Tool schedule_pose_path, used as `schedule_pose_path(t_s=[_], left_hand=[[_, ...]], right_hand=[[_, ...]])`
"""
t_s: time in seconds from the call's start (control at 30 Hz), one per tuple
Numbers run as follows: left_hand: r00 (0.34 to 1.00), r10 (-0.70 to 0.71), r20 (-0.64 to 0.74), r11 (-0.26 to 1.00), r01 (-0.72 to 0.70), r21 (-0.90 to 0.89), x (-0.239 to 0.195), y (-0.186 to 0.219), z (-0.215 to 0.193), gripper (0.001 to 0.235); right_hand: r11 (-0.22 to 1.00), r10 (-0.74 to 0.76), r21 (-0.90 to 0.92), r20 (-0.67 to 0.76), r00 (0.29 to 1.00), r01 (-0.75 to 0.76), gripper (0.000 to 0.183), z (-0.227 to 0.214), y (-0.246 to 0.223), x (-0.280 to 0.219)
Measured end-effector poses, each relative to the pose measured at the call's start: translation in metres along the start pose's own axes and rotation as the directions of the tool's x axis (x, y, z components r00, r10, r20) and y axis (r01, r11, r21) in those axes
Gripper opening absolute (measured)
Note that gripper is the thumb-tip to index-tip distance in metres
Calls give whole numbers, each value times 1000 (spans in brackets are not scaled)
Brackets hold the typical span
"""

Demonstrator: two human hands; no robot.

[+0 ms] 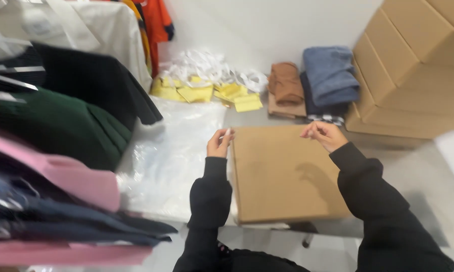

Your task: The person unpacks a brown top from a cardboard box and places it on a table. They then pick up several folded brown tops and a pair of denim shorts, placing each item onto a hanger and hanging them on a clothing rack.

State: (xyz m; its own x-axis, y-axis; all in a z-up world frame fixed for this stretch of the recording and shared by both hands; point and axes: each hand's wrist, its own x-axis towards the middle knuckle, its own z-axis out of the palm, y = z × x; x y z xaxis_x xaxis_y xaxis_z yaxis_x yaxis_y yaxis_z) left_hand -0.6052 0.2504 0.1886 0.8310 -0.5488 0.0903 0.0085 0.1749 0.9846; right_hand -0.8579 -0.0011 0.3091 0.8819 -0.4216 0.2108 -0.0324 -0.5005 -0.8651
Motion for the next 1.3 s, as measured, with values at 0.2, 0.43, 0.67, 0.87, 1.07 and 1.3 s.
schedule_pose_path(t_s=[0.2,0.43,0.67,0.87,1.07,1.3], left_hand=[[952,-287,-107,935,303,186,-100,-89,-30,34],[785,-619,5,751,590,297,-210,52,-10,71],[792,-604,86,797,599,83,-222,3,-9,80],[784,-619,49,784,620,-12,-227,26,-5,76],[722,-672,-164,739,637,-219,-230,-30,-6,90],[744,-644,-177,754,656,16,-231,-53,-12,107]], right_hand=[[979,148,-102,-230,962,-176,42,-47,80,-138],[696,659,-20,-379,650,-718,67,-40,188,-254],[589,804,491,-279,525,-642,91,4,136,-279],[569,822,479,-304,482,-668,83,22,111,-300],[469,882,482,-212,421,-740,108,17,94,-305],[337,902,661,-21,432,-671,113,19,51,-310]])
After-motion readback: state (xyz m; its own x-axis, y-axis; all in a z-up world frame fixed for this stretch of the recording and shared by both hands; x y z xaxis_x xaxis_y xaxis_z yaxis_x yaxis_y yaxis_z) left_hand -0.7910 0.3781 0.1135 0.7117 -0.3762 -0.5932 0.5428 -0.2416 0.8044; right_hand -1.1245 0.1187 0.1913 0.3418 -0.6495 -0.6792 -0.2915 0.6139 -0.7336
